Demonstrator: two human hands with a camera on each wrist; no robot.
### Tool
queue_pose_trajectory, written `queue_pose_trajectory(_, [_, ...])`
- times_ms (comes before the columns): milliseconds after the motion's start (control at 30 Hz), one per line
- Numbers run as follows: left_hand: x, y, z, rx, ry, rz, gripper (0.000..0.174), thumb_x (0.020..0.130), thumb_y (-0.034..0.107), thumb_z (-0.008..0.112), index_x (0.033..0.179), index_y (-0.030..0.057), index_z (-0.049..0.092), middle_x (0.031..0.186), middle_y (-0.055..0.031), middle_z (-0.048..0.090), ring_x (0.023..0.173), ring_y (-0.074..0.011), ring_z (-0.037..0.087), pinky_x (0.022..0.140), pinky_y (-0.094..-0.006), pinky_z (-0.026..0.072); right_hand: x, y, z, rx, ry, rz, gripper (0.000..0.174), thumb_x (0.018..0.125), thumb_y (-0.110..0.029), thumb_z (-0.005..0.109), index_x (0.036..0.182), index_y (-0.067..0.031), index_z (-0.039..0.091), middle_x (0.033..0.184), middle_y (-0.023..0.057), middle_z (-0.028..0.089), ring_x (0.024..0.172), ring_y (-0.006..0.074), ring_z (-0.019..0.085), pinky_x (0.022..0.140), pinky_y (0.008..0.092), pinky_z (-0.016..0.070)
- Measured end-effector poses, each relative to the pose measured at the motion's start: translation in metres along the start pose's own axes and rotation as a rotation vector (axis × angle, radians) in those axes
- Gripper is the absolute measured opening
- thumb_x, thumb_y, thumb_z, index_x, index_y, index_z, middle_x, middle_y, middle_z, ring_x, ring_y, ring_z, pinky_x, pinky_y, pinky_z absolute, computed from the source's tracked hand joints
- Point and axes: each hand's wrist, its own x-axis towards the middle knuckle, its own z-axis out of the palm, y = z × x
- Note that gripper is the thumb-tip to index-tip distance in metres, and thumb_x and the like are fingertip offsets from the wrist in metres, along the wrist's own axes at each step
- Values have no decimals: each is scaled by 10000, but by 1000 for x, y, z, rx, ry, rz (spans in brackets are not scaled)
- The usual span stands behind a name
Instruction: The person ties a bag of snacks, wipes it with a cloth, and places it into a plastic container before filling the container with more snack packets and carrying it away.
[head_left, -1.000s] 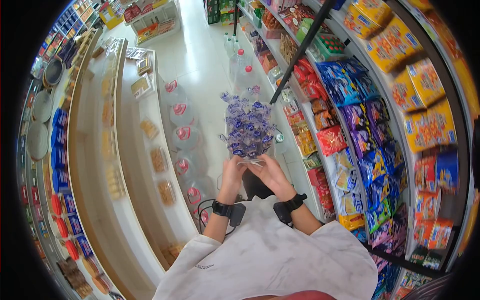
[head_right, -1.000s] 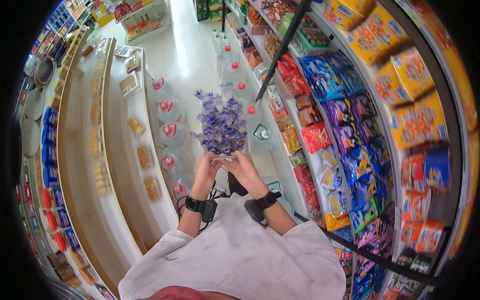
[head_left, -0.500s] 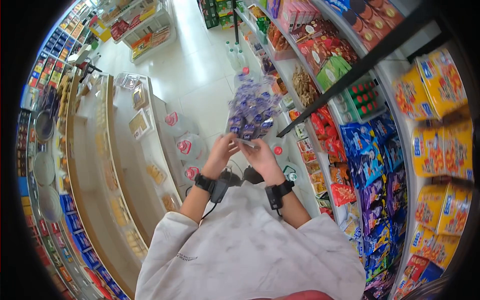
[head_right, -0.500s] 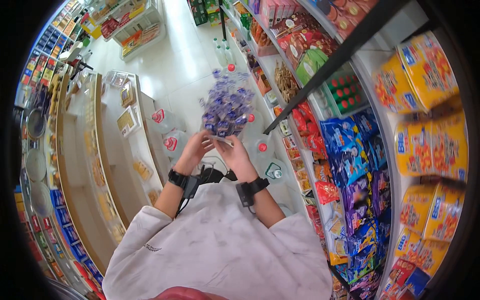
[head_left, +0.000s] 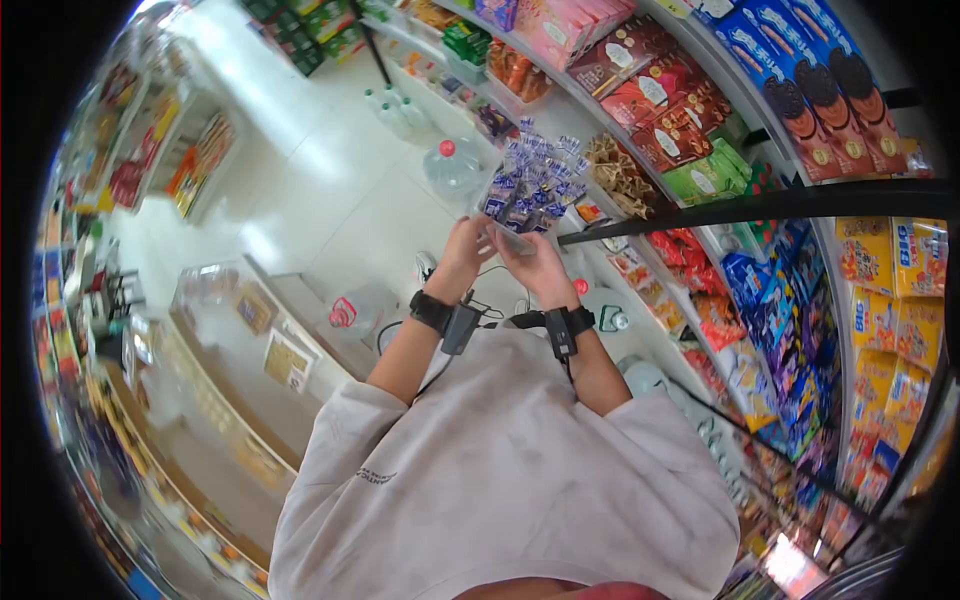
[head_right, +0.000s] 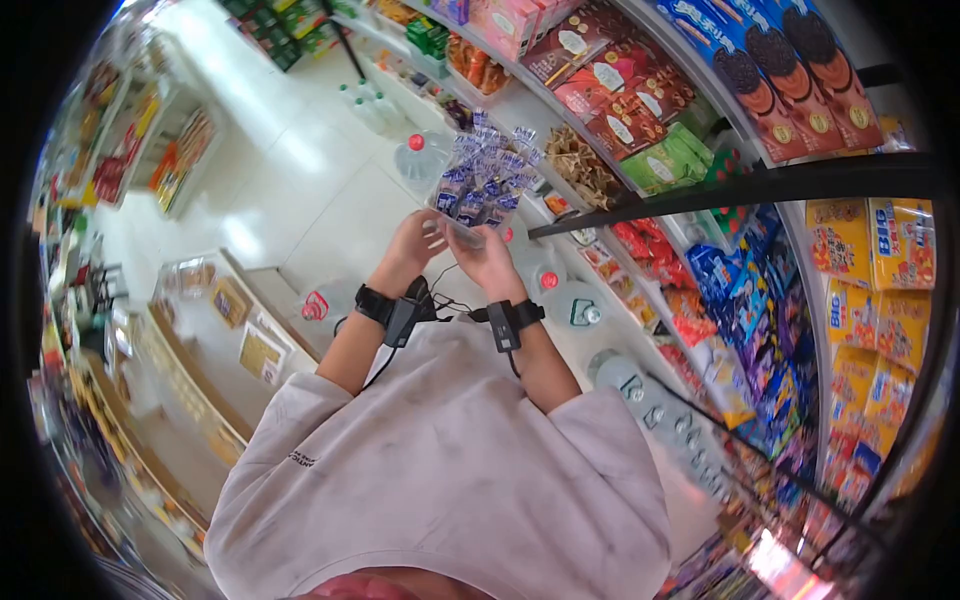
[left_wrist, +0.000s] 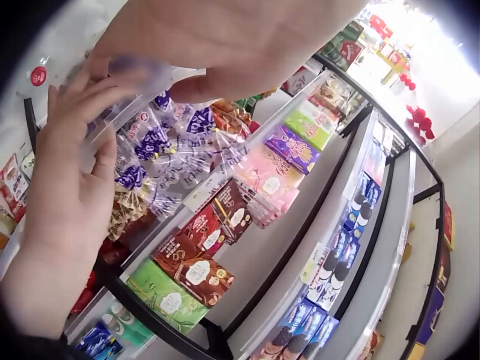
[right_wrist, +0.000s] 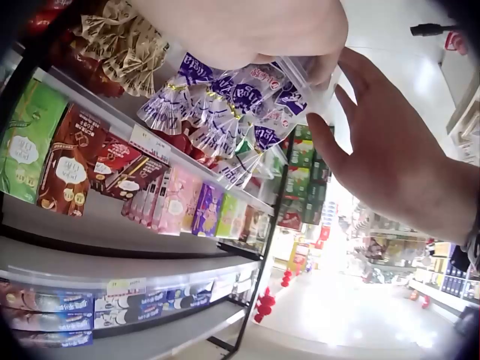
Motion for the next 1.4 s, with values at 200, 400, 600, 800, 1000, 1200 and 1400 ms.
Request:
queue_pose_trajectory(200, [9,121,-6,34,127,-46,331,984,233,589,1223,10,538,1247,-141,522,1176,-264,534,1030,-432,514,63,31,30,247,64,-182,582,899,25,481,1430,191,309,1426,316,471,1299,445,554,1041,450,592])
queue_pose_trajectory(400, [21,179,-31,14,-17,-40,506,1001,223,566,1414,-43,440,1293,-179,547,1228,-291,545,1089,-463,502,98,34,53,417,22,-247,620,894,5,499,1460,175,313,1438,290,477,1310,406,562,1038,433,586])
queue_pose_trajectory(600, [32,228,-42,84,-66,-5,599,1029,250,519,1527,-36,348,1342,-190,585,1296,-305,554,1112,-477,485,130,-2,59,423,-3,-334,613,881,42,488,1464,159,337,1410,283,508,1323,400,545,1050,447,571])
queue_pose_trajectory(800, [44,261,-56,112,-158,22,547,1043,250,505,1497,-35,400,1365,-215,615,1299,-310,585,1116,-473,478,167,-20,59,257,-67,-457,536,887,32,482,1399,161,396,1387,302,507,1287,431,558,1022,452,589])
queue_pose_trajectory(1000, [43,294,-46,213,-174,100,529,1036,256,515,1472,-37,449,1384,-216,606,1303,-322,590,1107,-454,478,187,-53,72,341,23,-451,518,885,-42,473,1363,153,429,1342,299,543,1236,441,591,943,459,625])
queue_pose_trajectory(1200, [61,306,-36,261,-123,57,529,1035,257,518,1477,-28,463,1412,-226,597,1320,-330,585,1114,-429,470,188,-58,56,173,132,-594,474,889,-97,518,1280,165,468,1333,312,555,1212,465,606,909,445,648])
queue_pose_trajectory(1400, [89,302,-32,251,-140,-65,493,1039,240,503,1454,-26,491,1424,-223,594,1310,-327,594,1101,-413,478,195,-102,30,145,69,-680,476,876,-74,574,1250,195,455,1312,324,555,1220,442,610,933,413,638])
